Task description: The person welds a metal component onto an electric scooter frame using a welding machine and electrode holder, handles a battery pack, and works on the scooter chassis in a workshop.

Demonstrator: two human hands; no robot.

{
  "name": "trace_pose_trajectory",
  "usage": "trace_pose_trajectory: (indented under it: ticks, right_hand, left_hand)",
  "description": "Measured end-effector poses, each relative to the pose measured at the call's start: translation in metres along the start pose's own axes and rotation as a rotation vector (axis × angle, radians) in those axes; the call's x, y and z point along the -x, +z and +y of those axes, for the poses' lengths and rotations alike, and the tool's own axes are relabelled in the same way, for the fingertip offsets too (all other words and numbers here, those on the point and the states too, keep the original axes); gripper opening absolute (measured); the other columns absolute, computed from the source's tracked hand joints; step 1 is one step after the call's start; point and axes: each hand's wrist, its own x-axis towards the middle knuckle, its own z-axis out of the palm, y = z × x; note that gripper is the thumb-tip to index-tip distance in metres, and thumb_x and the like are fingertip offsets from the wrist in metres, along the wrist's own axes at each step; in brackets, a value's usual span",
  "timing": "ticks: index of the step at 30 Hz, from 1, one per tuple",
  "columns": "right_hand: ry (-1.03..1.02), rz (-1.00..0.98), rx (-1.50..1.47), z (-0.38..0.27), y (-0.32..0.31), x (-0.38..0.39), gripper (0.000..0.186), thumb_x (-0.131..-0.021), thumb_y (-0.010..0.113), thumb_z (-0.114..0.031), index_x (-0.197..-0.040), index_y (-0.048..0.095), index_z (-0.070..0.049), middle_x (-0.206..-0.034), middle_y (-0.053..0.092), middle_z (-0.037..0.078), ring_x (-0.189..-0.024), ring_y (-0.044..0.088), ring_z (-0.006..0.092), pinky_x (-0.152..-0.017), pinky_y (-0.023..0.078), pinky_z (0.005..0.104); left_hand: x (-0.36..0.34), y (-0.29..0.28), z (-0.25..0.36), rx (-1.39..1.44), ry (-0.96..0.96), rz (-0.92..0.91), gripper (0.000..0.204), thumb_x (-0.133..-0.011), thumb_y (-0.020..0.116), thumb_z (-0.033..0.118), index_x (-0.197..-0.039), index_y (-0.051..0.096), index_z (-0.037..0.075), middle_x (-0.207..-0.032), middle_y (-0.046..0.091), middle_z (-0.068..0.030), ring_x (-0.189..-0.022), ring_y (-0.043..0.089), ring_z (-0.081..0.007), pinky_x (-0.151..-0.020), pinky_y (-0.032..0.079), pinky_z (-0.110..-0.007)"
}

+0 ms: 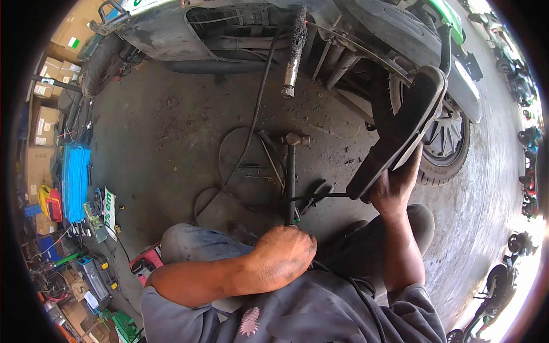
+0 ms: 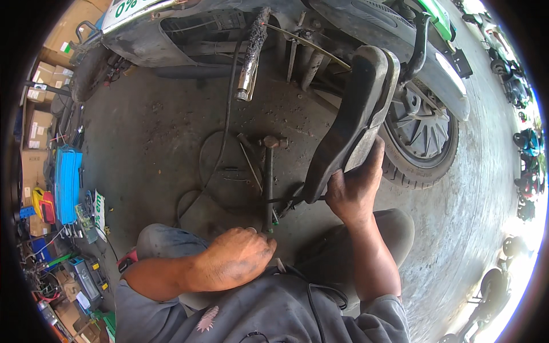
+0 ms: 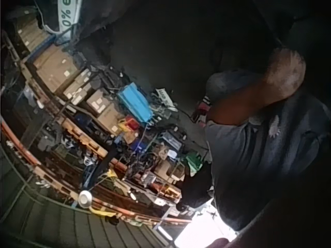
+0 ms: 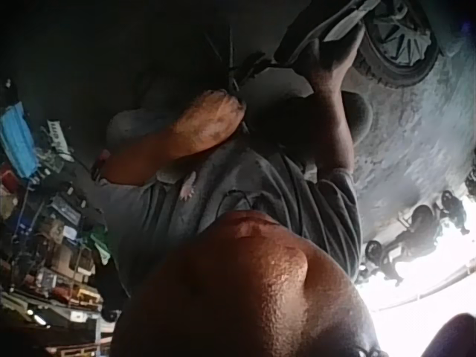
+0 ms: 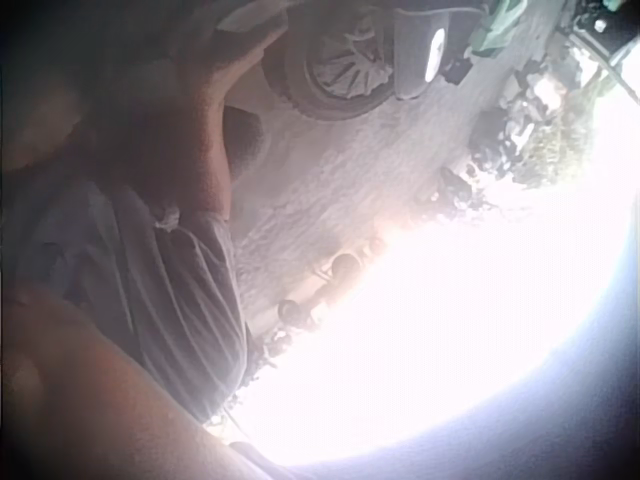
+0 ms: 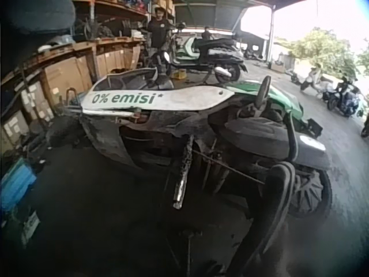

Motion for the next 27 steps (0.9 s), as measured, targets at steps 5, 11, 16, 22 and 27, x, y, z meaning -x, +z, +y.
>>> trace_pose_trajectory:
  ticks: [5, 11, 16, 22, 27]
  right_hand:
    - [-0.001, -0.015, 0.043, -0.003, -0.002, 0.002, 0.051, -0.081, 0.06, -0.002, -0.127, 0.039, 0.005, -0.107, 0.061, 0.015, -0.099, 0.059, 0.0197, -0.091, 0.047, 0.0346]
    - [-0.095, -0.056, 0.104, -0.001, -0.007, 0.007, 0.054, -0.088, 0.06, -0.003, -0.136, 0.035, 0.002, -0.102, 0.058, 0.009, -0.089, 0.057, 0.0145, -0.079, 0.048, 0.0294]
    - [0.032, -0.019, 0.061, -0.005, -0.012, 0.017, 0.051, -0.082, 0.059, -0.002, -0.128, 0.039, 0.005, -0.107, 0.06, 0.014, -0.099, 0.058, 0.0211, -0.091, 0.046, 0.0344]
    - [-0.094, 0.088, 0.158, 0.0, -0.006, 0.008, 0.064, -0.081, 0.056, 0.002, -0.139, 0.03, 0.008, -0.114, 0.058, 0.019, -0.106, 0.058, 0.0263, -0.095, 0.044, 0.0372]
    - [-0.149, -0.021, 0.187, 0.004, -0.002, 0.005, 0.071, -0.074, 0.054, 0.004, -0.14, 0.028, 0.011, -0.117, 0.058, 0.027, -0.112, 0.06, 0.0348, -0.101, 0.043, 0.0407]
  left_hand:
    - [-0.002, 0.0, 0.001, 0.009, -0.002, -0.001, 0.029, -0.085, 0.054, 0.015, -0.104, 0.063, -0.006, -0.082, 0.065, -0.0158, -0.076, 0.066, -0.0295, -0.064, 0.054, -0.041]
    - [-0.004, 0.001, 0.003, 0.016, -0.002, 0.015, 0.028, -0.085, 0.053, 0.015, -0.102, 0.062, -0.006, -0.082, 0.065, -0.0166, -0.076, 0.066, -0.03, -0.064, 0.054, -0.041]
    - [-0.005, 0.001, 0.003, 0.005, 0.014, 0.006, 0.028, -0.085, 0.054, 0.015, -0.102, 0.062, -0.005, -0.082, 0.065, -0.0163, -0.076, 0.066, -0.0298, -0.065, 0.054, -0.041]
    - [-0.005, 0.004, 0.004, 0.019, -0.02, -0.011, 0.03, -0.084, 0.055, 0.016, -0.104, 0.063, -0.005, -0.081, 0.065, -0.0153, -0.076, 0.065, -0.0292, -0.066, 0.053, -0.041]
    - [-0.002, 0.003, 0.004, -0.01, 0.002, -0.008, 0.034, -0.084, 0.055, 0.017, -0.108, 0.063, -0.005, -0.082, 0.065, -0.015, -0.077, 0.065, -0.0289, -0.067, 0.053, -0.041]
